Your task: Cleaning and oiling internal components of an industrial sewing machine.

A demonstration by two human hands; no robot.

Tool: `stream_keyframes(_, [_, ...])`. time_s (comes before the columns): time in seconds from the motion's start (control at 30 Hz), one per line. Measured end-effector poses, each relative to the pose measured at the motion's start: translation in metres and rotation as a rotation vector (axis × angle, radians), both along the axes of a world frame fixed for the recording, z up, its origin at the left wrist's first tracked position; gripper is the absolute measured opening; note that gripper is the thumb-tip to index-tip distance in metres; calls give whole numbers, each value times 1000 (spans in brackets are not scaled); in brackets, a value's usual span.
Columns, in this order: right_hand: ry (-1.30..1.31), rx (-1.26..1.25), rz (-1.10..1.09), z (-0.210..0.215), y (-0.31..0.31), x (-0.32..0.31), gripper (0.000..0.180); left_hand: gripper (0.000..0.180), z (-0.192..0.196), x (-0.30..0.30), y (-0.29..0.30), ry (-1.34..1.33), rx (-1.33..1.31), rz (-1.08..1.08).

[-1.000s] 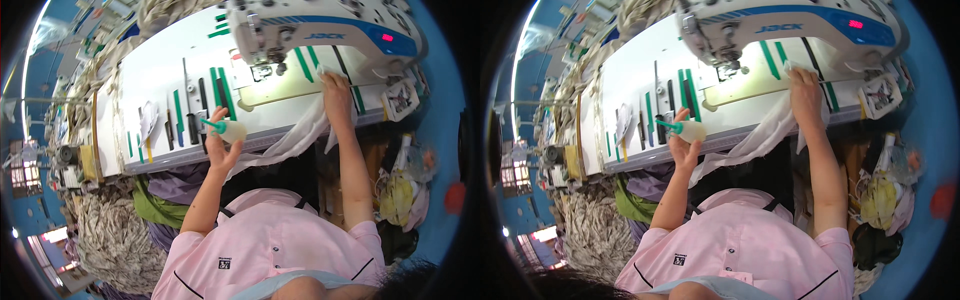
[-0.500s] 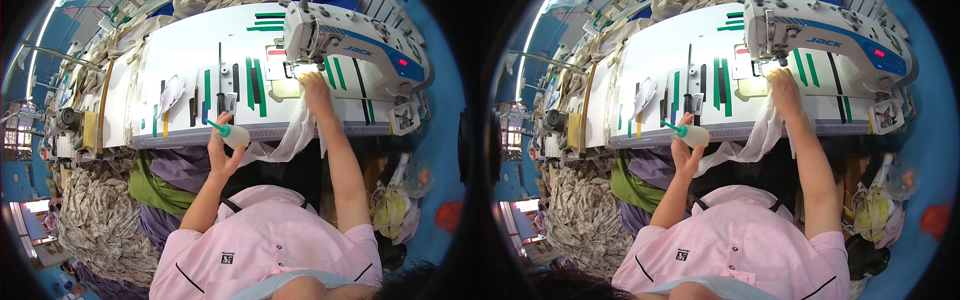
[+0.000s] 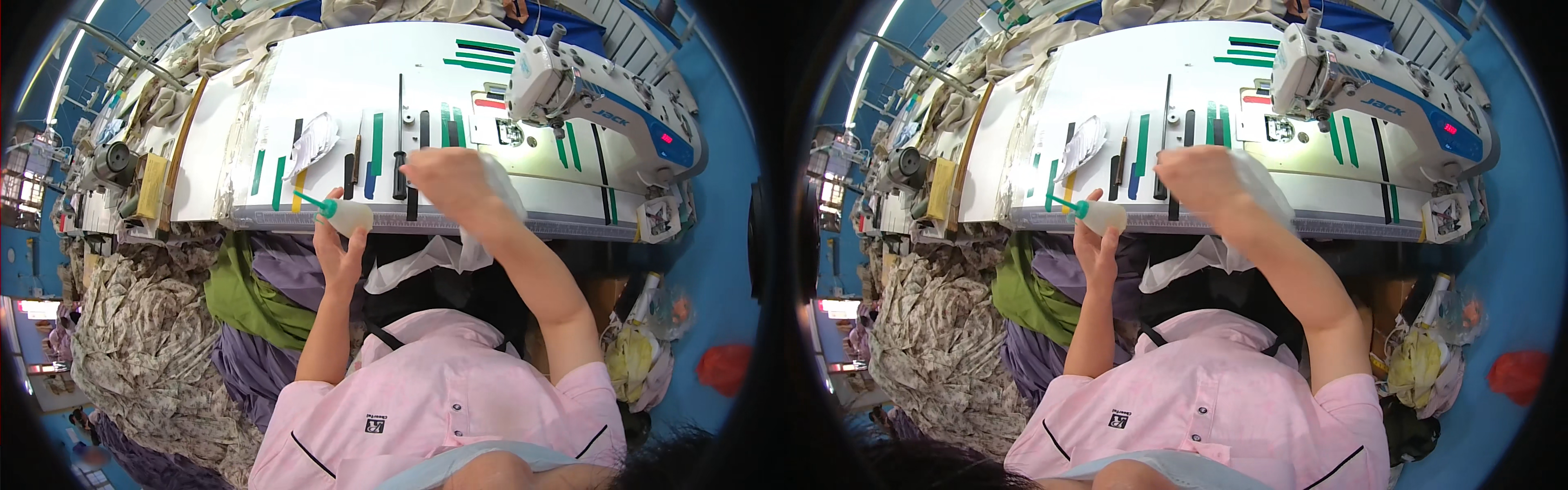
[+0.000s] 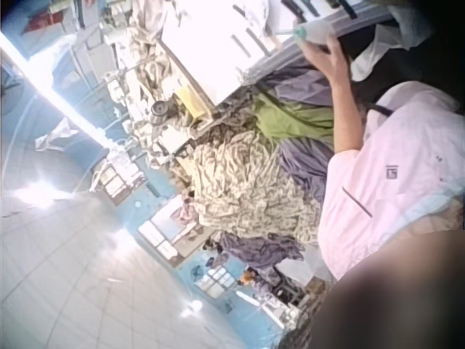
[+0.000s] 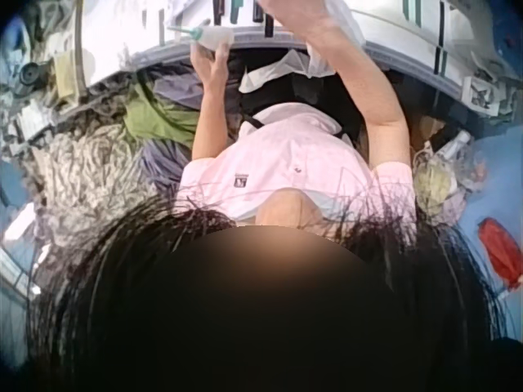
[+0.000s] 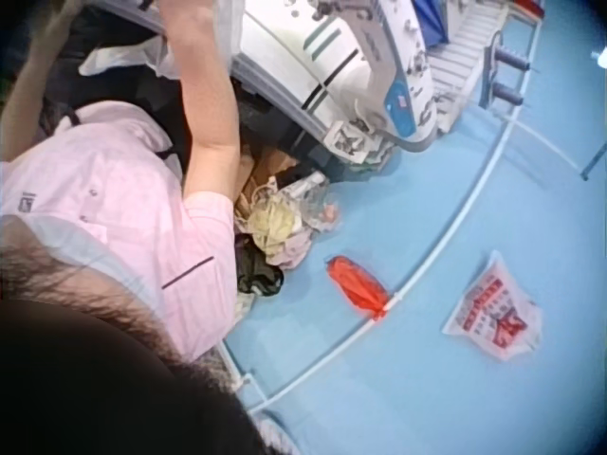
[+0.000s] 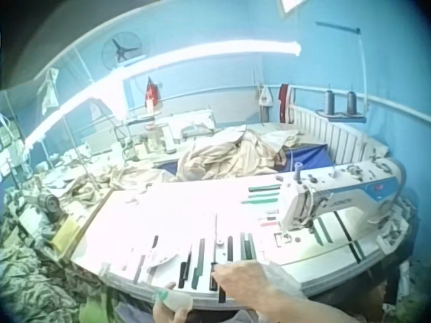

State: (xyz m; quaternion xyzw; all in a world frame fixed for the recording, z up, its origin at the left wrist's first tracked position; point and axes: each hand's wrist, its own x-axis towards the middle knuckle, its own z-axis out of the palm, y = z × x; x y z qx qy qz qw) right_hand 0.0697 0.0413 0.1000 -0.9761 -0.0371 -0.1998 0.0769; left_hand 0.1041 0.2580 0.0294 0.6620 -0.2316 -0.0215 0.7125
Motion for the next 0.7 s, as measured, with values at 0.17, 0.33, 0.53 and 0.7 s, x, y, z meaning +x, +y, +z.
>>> stream_keyframes(0.17, [67,-383,96,-44,60,76,4,64,-3,-1,15,43,-56,20])
stream_keyframes(0.33, [46,-484,352,-56,58,93,5,68,4,-2,19,46,-82,12])
stream_keyframes(0.53, [-298,-274,370,-37,45,70,8,70,3,-10,8,112,-121,-45])
stream_keyframes(0.7, [-627,64,184,8,-2,-62,23,70,8,-21,-14,15,-101,-83])
